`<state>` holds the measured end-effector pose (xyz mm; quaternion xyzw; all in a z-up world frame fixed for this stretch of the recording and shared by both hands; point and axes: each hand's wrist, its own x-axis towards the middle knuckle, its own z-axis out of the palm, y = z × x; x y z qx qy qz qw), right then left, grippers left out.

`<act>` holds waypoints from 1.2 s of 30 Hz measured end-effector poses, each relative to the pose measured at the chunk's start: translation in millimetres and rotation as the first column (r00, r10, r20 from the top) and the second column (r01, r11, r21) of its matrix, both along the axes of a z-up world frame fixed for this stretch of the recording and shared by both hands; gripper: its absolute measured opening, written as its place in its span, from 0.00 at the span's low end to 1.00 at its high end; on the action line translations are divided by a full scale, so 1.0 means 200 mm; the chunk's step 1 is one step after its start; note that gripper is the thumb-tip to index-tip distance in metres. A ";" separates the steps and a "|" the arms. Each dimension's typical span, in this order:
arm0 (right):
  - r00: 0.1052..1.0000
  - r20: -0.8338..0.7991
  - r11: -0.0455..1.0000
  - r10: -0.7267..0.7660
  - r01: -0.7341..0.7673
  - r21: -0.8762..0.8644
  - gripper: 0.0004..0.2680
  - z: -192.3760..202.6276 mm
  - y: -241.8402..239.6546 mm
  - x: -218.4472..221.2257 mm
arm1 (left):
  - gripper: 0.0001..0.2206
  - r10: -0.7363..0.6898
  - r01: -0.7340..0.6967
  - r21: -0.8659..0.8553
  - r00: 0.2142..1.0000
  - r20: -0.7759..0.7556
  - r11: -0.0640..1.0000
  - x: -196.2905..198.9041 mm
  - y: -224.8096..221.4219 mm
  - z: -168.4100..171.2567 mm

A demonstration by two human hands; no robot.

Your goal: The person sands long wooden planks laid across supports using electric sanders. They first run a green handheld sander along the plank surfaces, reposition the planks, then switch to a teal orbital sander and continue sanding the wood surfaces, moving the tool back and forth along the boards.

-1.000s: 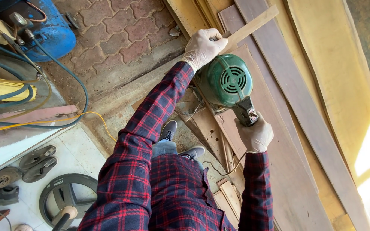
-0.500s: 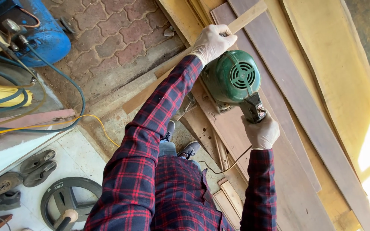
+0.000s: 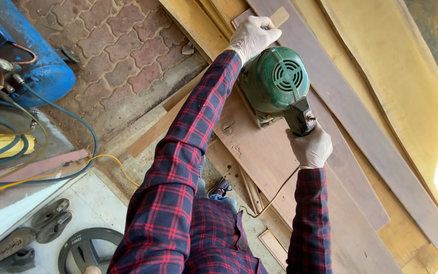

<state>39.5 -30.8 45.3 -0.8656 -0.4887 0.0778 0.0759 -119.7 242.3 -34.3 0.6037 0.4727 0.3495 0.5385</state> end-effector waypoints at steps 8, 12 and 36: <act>0.999 -0.014 0.999 -0.032 0.032 -0.036 0.17 -0.01 0.07 -0.01 | 0.11 -0.035 0.034 0.024 0.999 0.042 0.999 0.03 0.09 0.00; 1.000 -0.026 0.999 -0.018 0.017 -0.041 0.17 0.00 0.09 -0.06 | 0.10 0.012 -0.012 0.013 1.000 0.018 1.000 -0.04 0.09 0.01; 0.985 -0.033 0.983 0.169 -0.170 -0.064 0.14 -0.02 -0.16 -0.48 | 0.09 0.001 -0.019 0.123 0.990 0.143 0.992 -0.68 -0.28 -0.11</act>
